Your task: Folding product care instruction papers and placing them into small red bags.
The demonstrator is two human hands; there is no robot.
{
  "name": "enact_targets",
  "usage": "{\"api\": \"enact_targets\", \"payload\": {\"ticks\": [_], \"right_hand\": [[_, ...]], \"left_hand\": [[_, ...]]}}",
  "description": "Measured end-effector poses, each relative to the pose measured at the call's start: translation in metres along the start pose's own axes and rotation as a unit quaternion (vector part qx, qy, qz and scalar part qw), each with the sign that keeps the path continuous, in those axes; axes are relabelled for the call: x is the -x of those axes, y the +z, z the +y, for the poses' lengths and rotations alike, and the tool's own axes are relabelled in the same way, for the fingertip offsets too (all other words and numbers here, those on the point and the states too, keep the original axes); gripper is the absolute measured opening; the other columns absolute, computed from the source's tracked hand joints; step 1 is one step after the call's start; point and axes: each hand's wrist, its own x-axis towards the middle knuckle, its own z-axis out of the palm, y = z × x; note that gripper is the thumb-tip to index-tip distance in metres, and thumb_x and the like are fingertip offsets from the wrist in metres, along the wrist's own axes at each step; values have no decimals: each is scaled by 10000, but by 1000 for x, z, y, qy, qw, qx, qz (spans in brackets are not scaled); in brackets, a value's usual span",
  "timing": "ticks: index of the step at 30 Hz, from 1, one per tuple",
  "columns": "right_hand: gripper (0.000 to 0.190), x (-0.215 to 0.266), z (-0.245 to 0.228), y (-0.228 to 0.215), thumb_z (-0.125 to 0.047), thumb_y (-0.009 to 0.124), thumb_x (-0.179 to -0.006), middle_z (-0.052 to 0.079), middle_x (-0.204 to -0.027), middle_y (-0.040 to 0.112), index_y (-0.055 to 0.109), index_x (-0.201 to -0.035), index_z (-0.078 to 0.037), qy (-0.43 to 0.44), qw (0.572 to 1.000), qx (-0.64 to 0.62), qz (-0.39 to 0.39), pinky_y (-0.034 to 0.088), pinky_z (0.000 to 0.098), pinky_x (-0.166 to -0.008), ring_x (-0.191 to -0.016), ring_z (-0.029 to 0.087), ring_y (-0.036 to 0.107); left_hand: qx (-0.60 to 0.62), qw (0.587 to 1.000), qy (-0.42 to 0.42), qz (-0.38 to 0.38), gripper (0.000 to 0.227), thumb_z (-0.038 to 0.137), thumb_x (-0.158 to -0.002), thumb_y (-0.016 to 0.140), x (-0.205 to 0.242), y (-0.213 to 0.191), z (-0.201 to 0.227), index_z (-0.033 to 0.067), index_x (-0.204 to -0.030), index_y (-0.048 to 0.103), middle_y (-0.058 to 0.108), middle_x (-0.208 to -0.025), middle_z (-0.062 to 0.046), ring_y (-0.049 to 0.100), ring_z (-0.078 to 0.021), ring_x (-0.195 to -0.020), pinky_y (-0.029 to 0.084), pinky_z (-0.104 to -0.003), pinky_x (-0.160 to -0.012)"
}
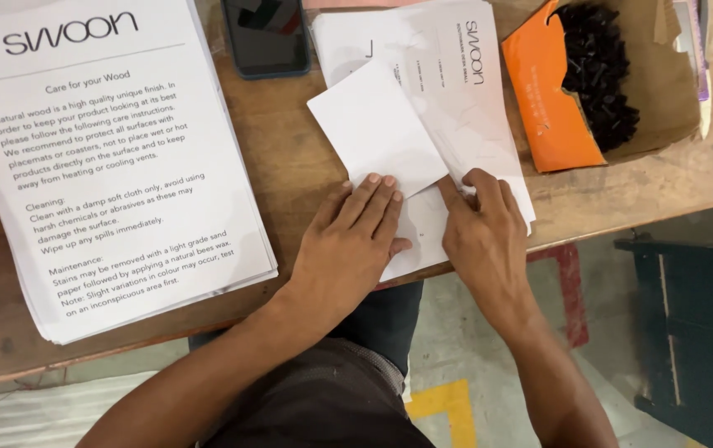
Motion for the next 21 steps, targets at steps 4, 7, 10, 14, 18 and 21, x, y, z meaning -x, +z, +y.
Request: {"api": "enact_targets", "payload": {"ticks": [4,7,10,14,18,21], "right_hand": [[284,2,5,7,69,702,-796,138,-1055,648,763,-1063,-6,53,995,-79,25,553,389,-670,-799,280,652],[250,8,19,11,66,697,-841,150,-1101,681,730,-1084,17,69,993,-74,55,571,387,-700,-838,305,687],[233,7,12,8,17,735,-920,138,-1078,674,697,-1150,27,140,985,-94,46,571,393,-720,-841,301,684],[550,-9,-1,2,120,657,-766,140,-1112,622,734,-1280,-60,-7,999,42,-22,562,407,-687,-876,319,623],[565,-15,9,3,71,658,-761,95,-1119,584,714,-1310,-48,-1,995,76,-72,560,410,-705,-927,313,603],[613,-18,9,1,114,630,-775,104,-1154,575,708,-1352,-77,-4,998,26,-54,563,403,-729,-958,298,606]], "left_hand": [[-1,1000,0,10,530,392,-949,674,-2,-1,0,-6,-1298,686,652,-1392,-137,552,-272,-1353,435,-446,-1143],[1,1000,-2,8,526,385,-943,677,-1,-1,1,-9,-1290,683,656,-1388,-139,550,-275,-1351,437,-456,-1134],[-12,1000,-10,9,523,381,-932,675,-2,1,3,-7,-1283,681,655,-1387,-144,548,-278,-1350,436,-469,-1128],[-17,1000,-17,3,540,385,-915,673,-2,1,1,-7,-1286,678,650,-1383,-156,545,-283,-1342,423,-481,-1129],[-3,1000,-20,-2,533,380,-921,674,1,-2,1,-5,-1290,677,651,-1382,-154,545,-286,-1342,413,-477,-1131],[-4,1000,-16,1,534,377,-924,675,-3,-3,-2,-9,-1293,676,650,-1393,-153,541,-276,-1349,409,-466,-1137]]}}
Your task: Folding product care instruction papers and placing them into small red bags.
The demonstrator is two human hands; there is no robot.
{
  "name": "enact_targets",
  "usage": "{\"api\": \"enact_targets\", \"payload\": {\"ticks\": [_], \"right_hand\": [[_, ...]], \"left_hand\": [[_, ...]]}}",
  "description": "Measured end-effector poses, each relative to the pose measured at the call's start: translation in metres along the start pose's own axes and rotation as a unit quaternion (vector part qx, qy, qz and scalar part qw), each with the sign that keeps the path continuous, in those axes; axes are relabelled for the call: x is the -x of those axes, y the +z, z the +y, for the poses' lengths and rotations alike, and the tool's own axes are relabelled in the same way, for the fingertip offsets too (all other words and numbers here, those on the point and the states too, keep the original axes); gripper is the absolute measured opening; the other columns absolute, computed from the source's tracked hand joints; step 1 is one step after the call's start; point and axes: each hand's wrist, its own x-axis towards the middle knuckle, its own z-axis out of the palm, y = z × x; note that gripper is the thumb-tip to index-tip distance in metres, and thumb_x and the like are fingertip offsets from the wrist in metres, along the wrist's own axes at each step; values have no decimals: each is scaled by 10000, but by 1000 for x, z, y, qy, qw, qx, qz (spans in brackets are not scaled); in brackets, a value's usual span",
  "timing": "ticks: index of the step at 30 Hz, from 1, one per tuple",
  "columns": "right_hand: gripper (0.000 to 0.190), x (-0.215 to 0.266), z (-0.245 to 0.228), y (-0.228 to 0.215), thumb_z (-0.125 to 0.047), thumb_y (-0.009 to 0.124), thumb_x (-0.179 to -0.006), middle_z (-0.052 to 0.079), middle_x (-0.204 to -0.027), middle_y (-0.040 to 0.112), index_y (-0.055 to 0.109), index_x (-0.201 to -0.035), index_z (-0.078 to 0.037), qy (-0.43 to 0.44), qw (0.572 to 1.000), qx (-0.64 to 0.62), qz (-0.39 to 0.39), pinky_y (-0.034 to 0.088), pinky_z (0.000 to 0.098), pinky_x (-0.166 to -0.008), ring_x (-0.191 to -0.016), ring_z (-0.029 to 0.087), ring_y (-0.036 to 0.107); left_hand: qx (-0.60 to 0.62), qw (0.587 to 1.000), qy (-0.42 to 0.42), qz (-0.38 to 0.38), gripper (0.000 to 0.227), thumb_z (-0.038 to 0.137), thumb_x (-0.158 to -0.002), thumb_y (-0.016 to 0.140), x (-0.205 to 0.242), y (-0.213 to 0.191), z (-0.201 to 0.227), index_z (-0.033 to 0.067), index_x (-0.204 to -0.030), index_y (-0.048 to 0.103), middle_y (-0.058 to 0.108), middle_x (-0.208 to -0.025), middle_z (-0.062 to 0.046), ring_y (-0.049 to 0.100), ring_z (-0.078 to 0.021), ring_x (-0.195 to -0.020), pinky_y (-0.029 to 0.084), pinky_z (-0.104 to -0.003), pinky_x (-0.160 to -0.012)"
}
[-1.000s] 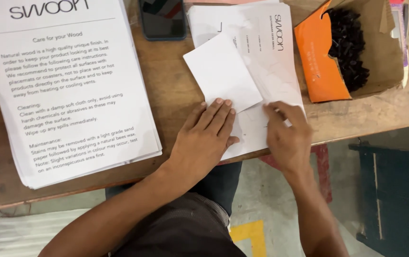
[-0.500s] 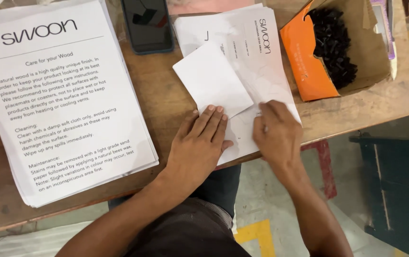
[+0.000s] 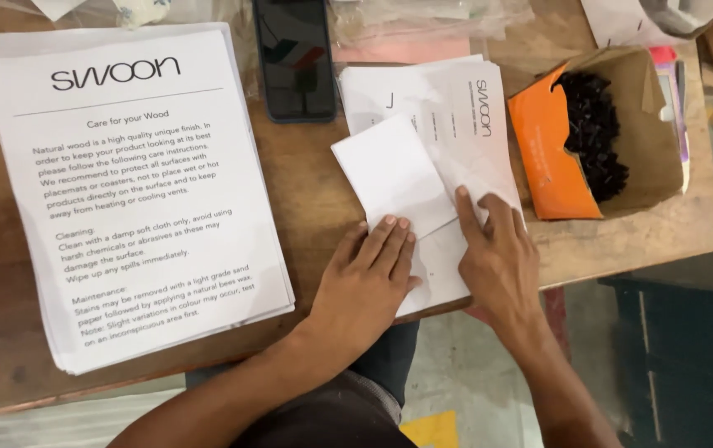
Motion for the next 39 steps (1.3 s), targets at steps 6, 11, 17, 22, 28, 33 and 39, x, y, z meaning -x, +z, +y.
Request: {"api": "enact_targets", "payload": {"ticks": [6,11,17,22,28,33,39], "right_hand": [[726,-14,-9,-4,136,634,-675,87,-1076,560,726,-1337,-145,11,998,24,-57,552,390,-664,-927,298,572],[798,-47,-12,-14,138,623,-641,96,-1111,543,643,-1408,-80,-32,993,40,-108,566,368,-637,-936,272,598],[638,-98,-17,16,0,658,-785,82,-1117,592,588,-1419,32,-138,983,114,-44,563,326,-583,-863,231,614],[621,-114,-21,20,7,628,-804,74,-1087,619,573,-1422,46,-129,981,129,-64,570,325,-600,-861,229,628],[618,-49,-10,-11,24,607,-773,104,-1108,628,553,-1385,93,-115,978,106,-141,578,348,-641,-897,243,647],[774,-5,-11,-33,-28,697,-702,117,-1051,613,502,-1434,134,-54,957,141,-247,590,353,-655,-886,244,646],[699,-1,8,-27,11,731,-676,126,-1104,668,599,-1363,4,7,986,-35,-165,578,375,-695,-893,277,681]], "left_hand": [[12,1000,-9,-18,517,364,-942,661,1,1,-1,-3,-1306,672,647,-1396,-135,532,-266,-1359,418,-474,-1137],[15,1000,-1,-26,535,373,-935,647,-2,-3,-2,-11,-1307,663,647,-1391,-139,542,-268,-1352,422,-480,-1121],[24,1000,-6,-13,495,330,-950,639,-1,-2,-2,-28,-1291,667,655,-1385,-155,549,-280,-1336,422,-475,-1121],[22,1000,-13,-4,468,319,-967,627,1,2,0,-25,-1282,670,661,-1371,-160,559,-281,-1336,426,-476,-1115],[25,999,-21,3,475,323,-975,615,2,1,-2,-21,-1297,670,658,-1384,-142,551,-267,-1350,419,-477,-1128],[25,1000,-10,-13,478,327,-968,623,1,0,1,-16,-1297,673,657,-1380,-141,543,-252,-1354,401,-466,-1132],[23,1000,-21,-3,489,335,-947,633,4,2,-1,-11,-1290,673,654,-1387,-143,542,-256,-1351,395,-458,-1130]]}}
